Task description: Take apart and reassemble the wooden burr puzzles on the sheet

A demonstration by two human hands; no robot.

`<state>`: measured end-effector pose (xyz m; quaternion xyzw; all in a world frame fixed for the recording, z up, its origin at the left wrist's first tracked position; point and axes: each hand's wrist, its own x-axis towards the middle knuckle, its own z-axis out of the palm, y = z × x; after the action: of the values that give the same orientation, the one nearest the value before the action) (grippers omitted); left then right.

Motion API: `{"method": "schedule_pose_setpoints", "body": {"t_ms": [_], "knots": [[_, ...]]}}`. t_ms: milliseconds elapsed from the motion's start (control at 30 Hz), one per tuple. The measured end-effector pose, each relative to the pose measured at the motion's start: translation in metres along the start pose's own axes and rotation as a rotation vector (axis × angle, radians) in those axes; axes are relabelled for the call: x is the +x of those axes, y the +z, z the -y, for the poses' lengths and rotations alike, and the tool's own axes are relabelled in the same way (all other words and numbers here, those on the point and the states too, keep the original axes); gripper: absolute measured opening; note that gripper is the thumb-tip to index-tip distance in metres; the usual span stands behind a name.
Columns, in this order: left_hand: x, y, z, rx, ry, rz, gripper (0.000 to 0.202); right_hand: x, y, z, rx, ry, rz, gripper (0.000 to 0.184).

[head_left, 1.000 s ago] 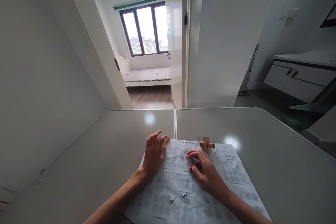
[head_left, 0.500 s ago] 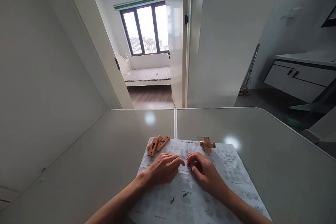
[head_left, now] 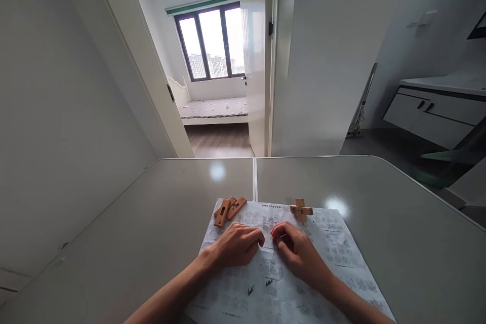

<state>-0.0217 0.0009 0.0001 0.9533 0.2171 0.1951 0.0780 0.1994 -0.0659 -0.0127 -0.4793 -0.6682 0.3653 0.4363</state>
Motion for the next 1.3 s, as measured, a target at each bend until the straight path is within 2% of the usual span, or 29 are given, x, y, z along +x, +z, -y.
{"method": "schedule_pose_setpoints", "body": {"t_ms": [767,1300], "knots": [[-0.0006,-0.0015,-0.0006,-0.002,-0.001,-0.001,0.026,0.0007,0.0012,0.0001,-0.021,-0.017,-0.013,0.016],[-0.0017,-0.0032,-0.0015,-0.002,-0.044,0.051,0.027,0.0003,0.0024,0.0008,-0.019,-0.012,0.002,0.016]]}}
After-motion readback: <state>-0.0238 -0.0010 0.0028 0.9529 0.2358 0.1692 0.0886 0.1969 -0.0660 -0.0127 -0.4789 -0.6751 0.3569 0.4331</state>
